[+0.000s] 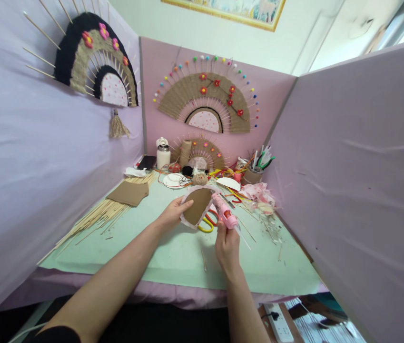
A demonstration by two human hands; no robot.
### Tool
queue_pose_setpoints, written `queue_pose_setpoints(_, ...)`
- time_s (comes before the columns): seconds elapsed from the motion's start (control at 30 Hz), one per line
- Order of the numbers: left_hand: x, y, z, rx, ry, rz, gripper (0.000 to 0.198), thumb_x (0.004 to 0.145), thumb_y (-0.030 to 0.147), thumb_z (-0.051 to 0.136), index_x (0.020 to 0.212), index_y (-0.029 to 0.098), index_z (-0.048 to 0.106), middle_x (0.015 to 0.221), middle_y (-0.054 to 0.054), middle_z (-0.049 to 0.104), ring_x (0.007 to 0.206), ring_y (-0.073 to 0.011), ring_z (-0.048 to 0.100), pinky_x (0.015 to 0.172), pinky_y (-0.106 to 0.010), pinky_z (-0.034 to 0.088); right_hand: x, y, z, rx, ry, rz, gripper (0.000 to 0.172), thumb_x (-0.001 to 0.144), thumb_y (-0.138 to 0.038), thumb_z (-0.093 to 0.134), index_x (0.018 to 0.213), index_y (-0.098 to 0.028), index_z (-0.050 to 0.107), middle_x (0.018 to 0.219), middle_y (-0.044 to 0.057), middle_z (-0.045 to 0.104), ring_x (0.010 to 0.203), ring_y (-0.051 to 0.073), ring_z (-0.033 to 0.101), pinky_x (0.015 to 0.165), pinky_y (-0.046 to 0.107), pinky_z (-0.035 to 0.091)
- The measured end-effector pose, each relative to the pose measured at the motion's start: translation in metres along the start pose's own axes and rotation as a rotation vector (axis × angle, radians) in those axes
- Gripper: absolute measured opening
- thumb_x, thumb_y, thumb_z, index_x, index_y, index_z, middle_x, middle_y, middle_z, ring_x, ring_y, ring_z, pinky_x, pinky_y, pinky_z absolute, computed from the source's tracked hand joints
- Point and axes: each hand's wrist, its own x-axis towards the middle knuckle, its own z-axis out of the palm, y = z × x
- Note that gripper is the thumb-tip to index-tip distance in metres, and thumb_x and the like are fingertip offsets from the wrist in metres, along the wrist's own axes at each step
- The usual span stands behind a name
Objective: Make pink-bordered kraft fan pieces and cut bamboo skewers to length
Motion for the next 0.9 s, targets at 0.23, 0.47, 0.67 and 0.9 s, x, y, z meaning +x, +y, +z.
queue_pose_setpoints(0.23,-0.0008,0.0007,0.0012,0.044,0.018,-0.003,0.049,0.064,0.042,0.077,0.102,0.013,0.067,0.098,-0.01,0.071,0.088,-0.023,0.065,0.081,-0.033,0.047,-0.0007,-0.0016,0.0033,0.009,-0.036,-0.002,0.032,0.092,-0.04,0.037,0.102,-0.014,0.054,0.091,0.01,0.06,0.084,0.021,0.055,0.076,0.035,0.043)
queue_pose_setpoints(0.47,-0.0019,0.0013,0.0035,0.015,0.004,-0.011,0.05,0.063,0.041,0.078,0.102,0.012,0.067,0.094,-0.01,0.072,0.085,-0.022,0.066,0.08,-0.033,0.047,-0.0025,-0.0012,0.0049,-0.019,-0.047,-0.012,0.031,0.093,-0.04,0.037,0.097,-0.015,0.054,0.082,0.006,0.057,0.075,0.019,0.052,0.07,0.032,0.043)
queue_pose_setpoints(0.67,-0.0023,0.0013,0.0054,-0.009,0.018,-0.022,0.05,0.062,0.039,0.079,0.102,0.012,0.066,0.09,-0.009,0.072,0.081,-0.0206,0.066,0.079,-0.032,0.048,-0.0025,-0.0019,0.0066,-0.024,-0.055,-0.055,0.034,0.093,-0.038,0.037,0.109,-0.014,0.054,0.093,0.009,0.06,0.088,0.022,0.056,0.076,0.033,0.044)
queue_pose_setpoints(0.9,-0.0023,0.0017,0.0058,-0.007,0.017,-0.012,0.05,0.061,0.039,0.08,0.102,0.012,0.066,0.092,-0.009,0.072,0.082,-0.0212,0.066,0.078,-0.032,0.047,-0.003,-0.0045,0.008,-0.024,-0.073,-0.068,0.036,0.093,-0.039,0.036,0.112,-0.015,0.055,0.098,0.011,0.062,0.094,0.023,0.057,0.081,0.035,0.045)
